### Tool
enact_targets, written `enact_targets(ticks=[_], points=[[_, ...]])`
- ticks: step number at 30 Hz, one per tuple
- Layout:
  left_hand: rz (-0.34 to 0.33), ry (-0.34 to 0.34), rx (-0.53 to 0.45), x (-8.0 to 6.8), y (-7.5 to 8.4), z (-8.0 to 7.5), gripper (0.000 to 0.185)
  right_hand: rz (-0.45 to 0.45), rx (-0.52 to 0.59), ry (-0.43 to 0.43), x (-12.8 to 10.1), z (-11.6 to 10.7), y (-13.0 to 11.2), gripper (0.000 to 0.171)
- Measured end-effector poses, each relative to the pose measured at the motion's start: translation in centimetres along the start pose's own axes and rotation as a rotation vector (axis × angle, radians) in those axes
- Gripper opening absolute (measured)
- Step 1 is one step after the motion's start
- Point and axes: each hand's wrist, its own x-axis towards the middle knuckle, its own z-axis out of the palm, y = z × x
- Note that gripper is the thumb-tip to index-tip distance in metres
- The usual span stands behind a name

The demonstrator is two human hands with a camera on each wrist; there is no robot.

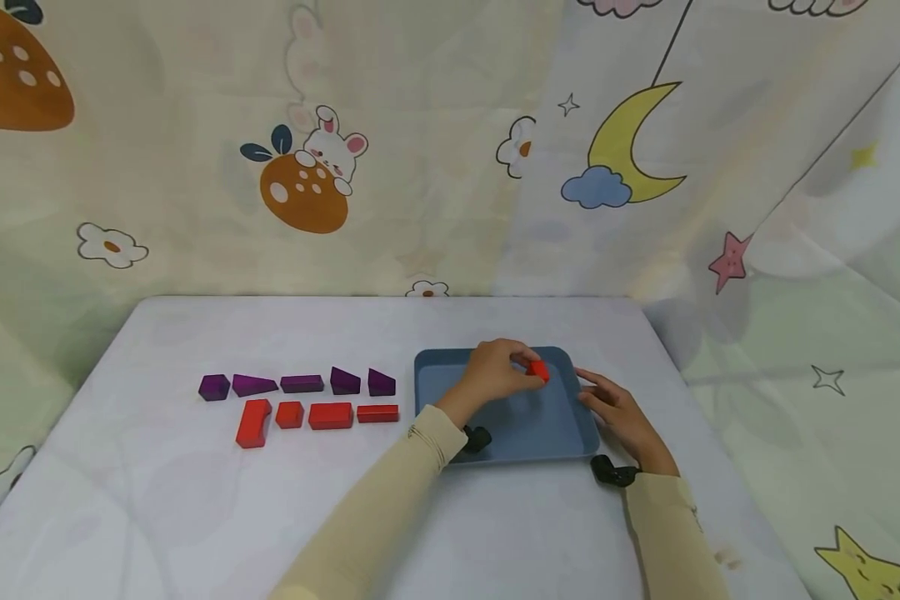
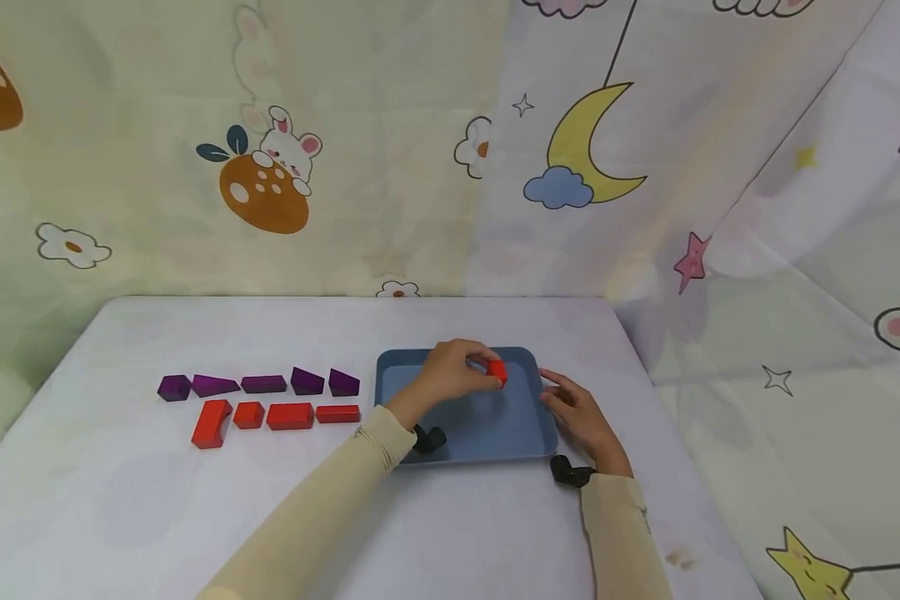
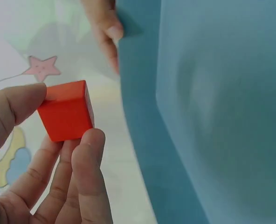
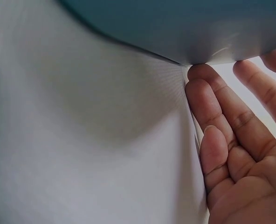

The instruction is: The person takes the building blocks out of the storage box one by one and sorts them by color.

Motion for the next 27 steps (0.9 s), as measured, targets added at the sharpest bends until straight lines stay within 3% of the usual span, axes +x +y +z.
enact_targets(ticks=[11,27], points=[[0.033,-0.074,-0.117,-3.5,-1.0,-4.4,0.031,-0.012,-0.029,-0.003,-0.1,-0.1,0.1,0.057],[0.014,0.019,-0.157,-9.4,-5.1,-8.5,0.034,-0.026,-0.027,-0.028,-0.3,-0.2,0.0,0.059]])
